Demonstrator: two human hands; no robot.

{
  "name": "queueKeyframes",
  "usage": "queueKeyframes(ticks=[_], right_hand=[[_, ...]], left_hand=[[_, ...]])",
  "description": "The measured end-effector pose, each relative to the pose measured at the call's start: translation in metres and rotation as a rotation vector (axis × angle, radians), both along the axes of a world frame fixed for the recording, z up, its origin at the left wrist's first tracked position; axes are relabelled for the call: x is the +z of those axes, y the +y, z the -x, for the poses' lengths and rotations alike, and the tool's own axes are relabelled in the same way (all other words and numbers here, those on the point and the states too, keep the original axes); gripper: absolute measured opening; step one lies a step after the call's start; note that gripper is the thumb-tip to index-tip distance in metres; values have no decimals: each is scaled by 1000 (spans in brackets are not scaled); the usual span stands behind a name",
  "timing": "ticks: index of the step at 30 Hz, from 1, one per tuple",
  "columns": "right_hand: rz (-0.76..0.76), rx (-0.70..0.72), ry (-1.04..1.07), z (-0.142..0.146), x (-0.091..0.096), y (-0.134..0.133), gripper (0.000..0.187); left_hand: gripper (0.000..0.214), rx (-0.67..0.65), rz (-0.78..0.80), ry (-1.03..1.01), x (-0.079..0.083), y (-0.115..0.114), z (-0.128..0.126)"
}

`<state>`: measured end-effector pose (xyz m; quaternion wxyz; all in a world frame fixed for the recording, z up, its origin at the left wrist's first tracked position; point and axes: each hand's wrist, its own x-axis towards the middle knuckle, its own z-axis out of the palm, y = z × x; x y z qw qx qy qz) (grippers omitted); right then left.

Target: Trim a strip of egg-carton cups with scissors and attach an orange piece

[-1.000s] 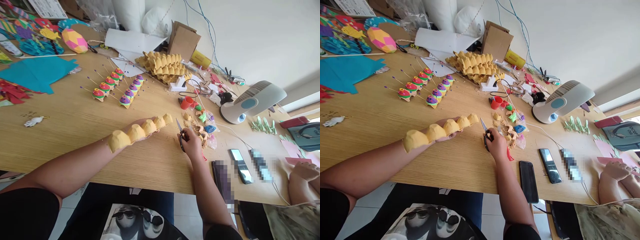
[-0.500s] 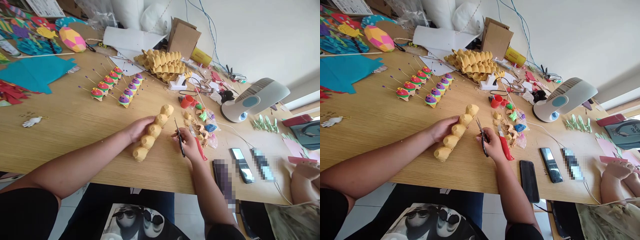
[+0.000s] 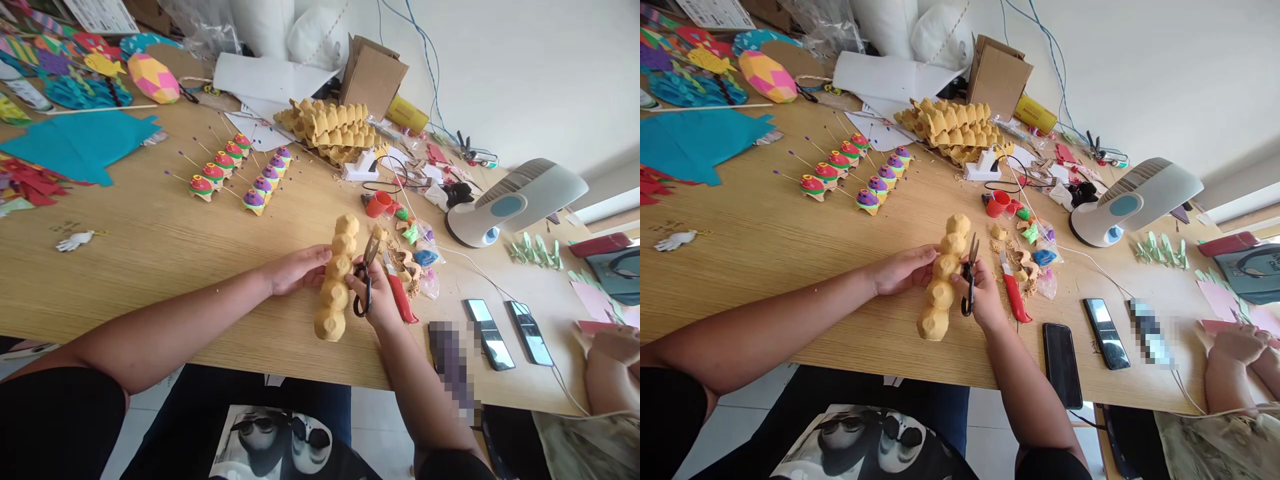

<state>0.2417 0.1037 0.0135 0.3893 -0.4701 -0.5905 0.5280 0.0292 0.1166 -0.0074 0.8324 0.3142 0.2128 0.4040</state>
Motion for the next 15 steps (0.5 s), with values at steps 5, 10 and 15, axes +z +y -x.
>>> queueKeyframes(ticks=[5,10,15], right_hand=[[-80,-131,-2,-5,-1,7,41],[-94,-175,-4,-5,-4,7,42],[-128,-162,83,-9,-5,12,50]], left_hand=[[56,-79,-63,175,2,-7,-2],[45,-53,-137,176,4,-11,-7],[50,57,-53,183,5,-6,-3]])
